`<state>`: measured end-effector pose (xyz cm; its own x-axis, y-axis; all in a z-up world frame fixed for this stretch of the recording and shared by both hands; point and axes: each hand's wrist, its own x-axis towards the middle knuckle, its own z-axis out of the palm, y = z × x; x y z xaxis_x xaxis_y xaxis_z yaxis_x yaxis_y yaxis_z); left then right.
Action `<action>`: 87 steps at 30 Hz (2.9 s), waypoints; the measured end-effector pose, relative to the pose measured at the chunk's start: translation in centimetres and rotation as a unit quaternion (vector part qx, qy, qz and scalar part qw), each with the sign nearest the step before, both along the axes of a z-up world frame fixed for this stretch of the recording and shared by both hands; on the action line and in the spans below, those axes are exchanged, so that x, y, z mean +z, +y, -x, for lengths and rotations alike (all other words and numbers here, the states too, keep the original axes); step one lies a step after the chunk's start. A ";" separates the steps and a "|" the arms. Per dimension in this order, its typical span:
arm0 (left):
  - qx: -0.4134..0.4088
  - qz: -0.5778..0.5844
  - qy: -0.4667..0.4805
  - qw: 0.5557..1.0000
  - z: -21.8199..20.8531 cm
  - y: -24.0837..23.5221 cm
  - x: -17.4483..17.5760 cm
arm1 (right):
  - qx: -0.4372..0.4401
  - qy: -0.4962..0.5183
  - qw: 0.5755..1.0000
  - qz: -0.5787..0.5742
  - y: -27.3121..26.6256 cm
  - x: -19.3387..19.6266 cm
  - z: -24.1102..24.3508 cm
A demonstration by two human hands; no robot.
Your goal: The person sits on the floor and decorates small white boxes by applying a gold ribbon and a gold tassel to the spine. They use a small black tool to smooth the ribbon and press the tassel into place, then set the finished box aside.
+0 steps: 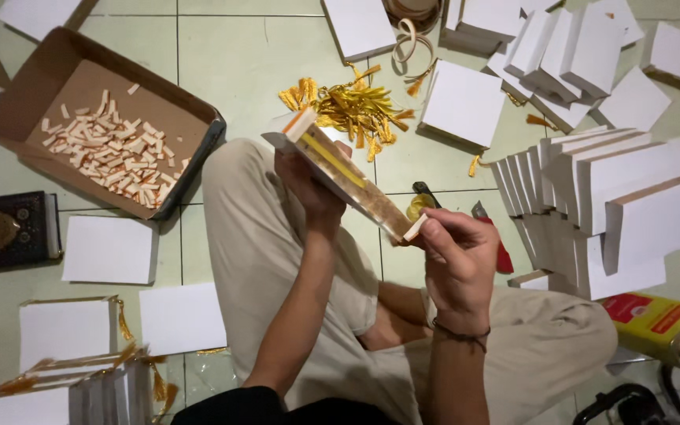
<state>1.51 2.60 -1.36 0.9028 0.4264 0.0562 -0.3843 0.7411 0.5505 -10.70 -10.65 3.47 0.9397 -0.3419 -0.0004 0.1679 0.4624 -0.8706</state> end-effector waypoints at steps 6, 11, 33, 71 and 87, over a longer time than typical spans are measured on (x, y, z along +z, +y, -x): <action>-0.042 0.138 0.134 0.980 -1.0 0.4 -3.7 | 0.001 0.006 1.000 -0.018 1.0 0.0 -0.4; -0.044 0.061 0.120 0.990 -0.5 1.1 -2.0 | -0.007 0.009 1.000 0.003 1.9 0.4 -0.6; -0.092 0.085 -0.011 0.992 -1.8 1.9 -3.5 | -0.002 0.016 1.000 0.016 3.1 0.1 -0.4; -0.579 -0.310 -0.165 0.735 -0.3 2.9 3.5 | -0.091 -0.107 0.793 0.592 -4.4 6.6 0.1; -0.206 -0.384 -0.202 0.877 5.4 -0.1 7.7 | -0.287 -0.214 0.803 0.476 -6.4 5.4 0.2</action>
